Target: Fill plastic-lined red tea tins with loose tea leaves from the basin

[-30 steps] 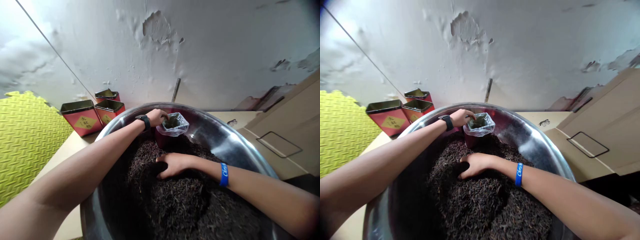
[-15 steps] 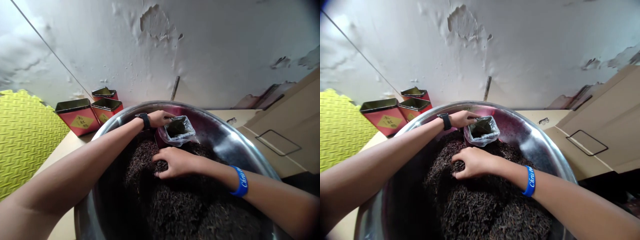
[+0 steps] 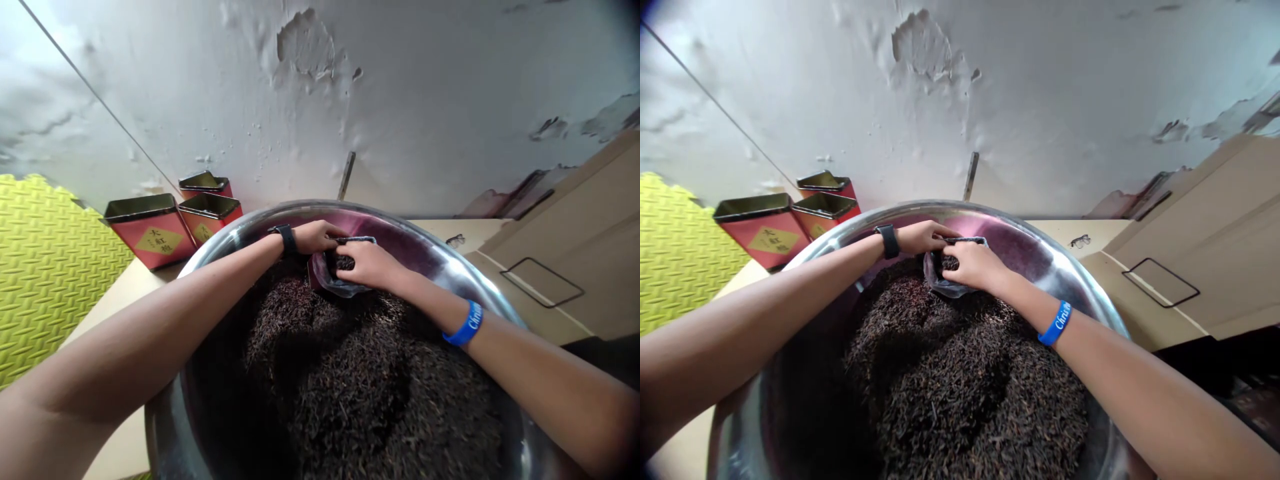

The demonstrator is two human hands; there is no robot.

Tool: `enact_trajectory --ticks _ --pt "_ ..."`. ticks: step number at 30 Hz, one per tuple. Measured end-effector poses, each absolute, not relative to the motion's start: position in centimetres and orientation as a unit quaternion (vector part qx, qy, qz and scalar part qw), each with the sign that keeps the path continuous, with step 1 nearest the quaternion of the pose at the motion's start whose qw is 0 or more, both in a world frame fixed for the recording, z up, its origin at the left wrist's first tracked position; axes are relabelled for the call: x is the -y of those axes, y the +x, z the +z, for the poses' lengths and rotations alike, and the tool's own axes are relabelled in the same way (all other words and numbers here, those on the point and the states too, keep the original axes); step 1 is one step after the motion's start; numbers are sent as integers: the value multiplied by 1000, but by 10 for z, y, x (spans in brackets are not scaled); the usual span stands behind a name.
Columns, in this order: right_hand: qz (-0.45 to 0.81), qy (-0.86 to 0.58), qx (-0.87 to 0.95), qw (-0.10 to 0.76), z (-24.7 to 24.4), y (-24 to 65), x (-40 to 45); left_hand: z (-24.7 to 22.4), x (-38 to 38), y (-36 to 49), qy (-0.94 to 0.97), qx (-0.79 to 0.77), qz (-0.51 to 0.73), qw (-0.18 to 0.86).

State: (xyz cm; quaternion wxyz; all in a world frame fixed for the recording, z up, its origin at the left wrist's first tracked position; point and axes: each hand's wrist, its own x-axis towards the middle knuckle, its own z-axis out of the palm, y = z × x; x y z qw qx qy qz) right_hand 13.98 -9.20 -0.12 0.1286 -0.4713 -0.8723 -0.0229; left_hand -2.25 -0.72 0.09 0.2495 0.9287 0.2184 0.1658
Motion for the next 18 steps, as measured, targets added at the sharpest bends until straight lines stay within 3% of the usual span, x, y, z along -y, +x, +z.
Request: enact_trajectory --ticks 3,9,12,18 --pt "-40 -488 869 71 -12 142 88 3 10 -22 933 -219 143 249" --pt "-61 -479 871 89 -14 144 88 4 11 -20 937 -233 140 220" --pt "-67 -475 864 153 -9 144 89 2 9 -21 936 -244 156 198" --pt "-68 -498 777 379 5 155 86 -1 -2 -26 916 -339 180 118"
